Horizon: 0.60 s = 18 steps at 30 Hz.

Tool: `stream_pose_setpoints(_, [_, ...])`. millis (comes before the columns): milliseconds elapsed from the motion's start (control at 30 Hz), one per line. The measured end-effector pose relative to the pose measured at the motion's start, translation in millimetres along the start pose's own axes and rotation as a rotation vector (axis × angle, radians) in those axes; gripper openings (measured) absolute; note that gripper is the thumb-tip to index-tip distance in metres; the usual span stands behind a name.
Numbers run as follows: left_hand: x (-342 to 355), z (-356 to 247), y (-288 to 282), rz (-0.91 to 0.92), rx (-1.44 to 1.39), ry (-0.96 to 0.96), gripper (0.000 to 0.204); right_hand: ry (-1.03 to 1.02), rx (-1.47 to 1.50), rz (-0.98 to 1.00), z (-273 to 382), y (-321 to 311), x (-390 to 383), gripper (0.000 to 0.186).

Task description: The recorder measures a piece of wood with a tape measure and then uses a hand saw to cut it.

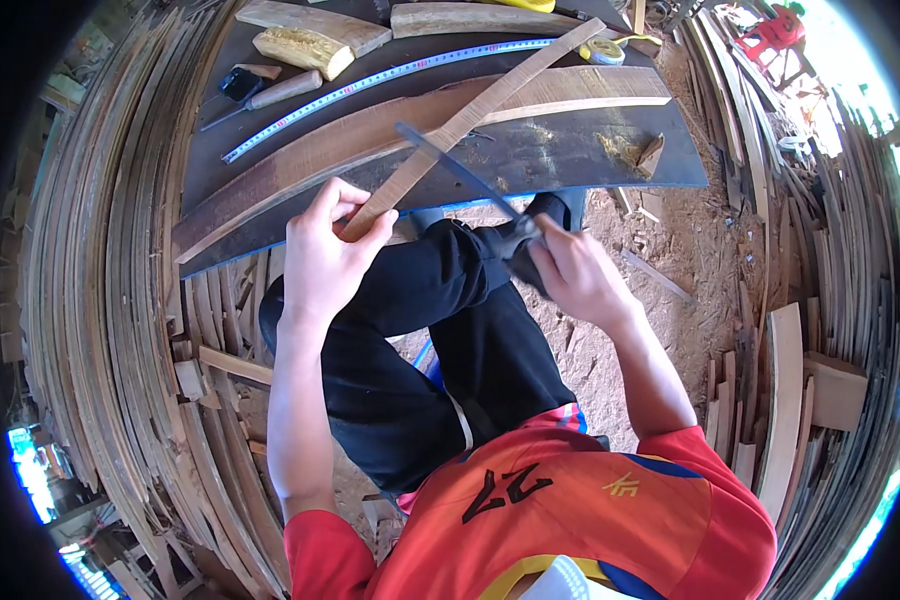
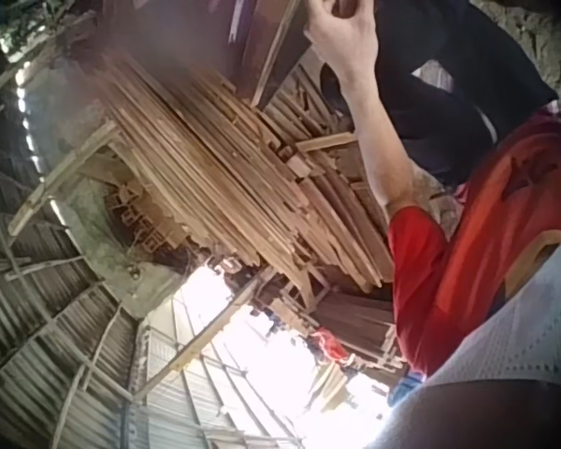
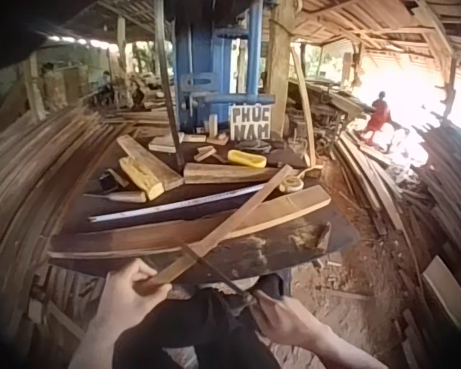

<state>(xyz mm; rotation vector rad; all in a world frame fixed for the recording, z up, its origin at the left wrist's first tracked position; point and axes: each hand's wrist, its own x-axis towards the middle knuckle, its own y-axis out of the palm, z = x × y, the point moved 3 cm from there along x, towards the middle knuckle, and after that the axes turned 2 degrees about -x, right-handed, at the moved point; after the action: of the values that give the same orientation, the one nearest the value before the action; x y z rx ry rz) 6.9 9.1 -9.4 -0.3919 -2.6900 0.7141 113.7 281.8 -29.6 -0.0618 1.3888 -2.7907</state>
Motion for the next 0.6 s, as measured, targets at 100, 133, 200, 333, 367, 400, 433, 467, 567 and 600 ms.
stream_pose_setpoints(100, [2.8,-10.7,-2.7,0.085,0.171,-0.093,0.026,0.064,0.071,-0.097,-6.8,-3.5,4.7,0.031])
stream_pose_setpoints(133, [2.4,-12.1,-0.2,0.072,0.227,-0.057,0.028,0.12,0.084,-0.125,-8.0,-6.0,5.8,0.031])
stream_pose_setpoints(200, [4.2,-15.8,7.3,0.046,0.342,0.012,0.033,0.077,0.037,-0.164,1.7,-6.5,5.6,0.026])
stream_pose_setpoints(333, [5.1,-23.5,18.1,0.021,0.612,0.131,0.035,-0.034,-0.059,-0.166,16.6,0.9,2.9,0.019])
stream_pose_setpoints(367, [3.6,-26.0,17.5,0.017,0.627,0.179,0.032,-0.039,-0.066,-0.178,19.3,1.3,1.6,0.019])
stream_pose_setpoints(400, [0.0,-24.0,17.8,-0.002,0.613,0.217,0.032,-0.044,-0.074,-0.19,20.8,1.1,-0.7,0.019])
stream_pose_setpoints(433, [-2.3,-21.0,17.3,-0.021,0.601,0.26,0.031,-0.013,-0.094,-0.185,18.9,0.2,-3.6,0.018])
stream_pose_setpoints(467, [-5.3,-17.6,16.7,-0.038,0.588,0.305,0.031,0.001,-0.073,-0.171,16.8,0.3,-6.8,0.017])
stream_pose_setpoints(567, [-15.8,-5.2,17.7,-0.044,0.563,0.316,0.03,0.008,-0.026,-0.172,11.3,0.7,-13.9,0.016])
stream_pose_setpoints(600, [-17.1,-2.1,21.6,-0.048,0.543,0.325,0.03,0.043,-0.032,-0.149,7.1,5.8,-15.6,0.016])
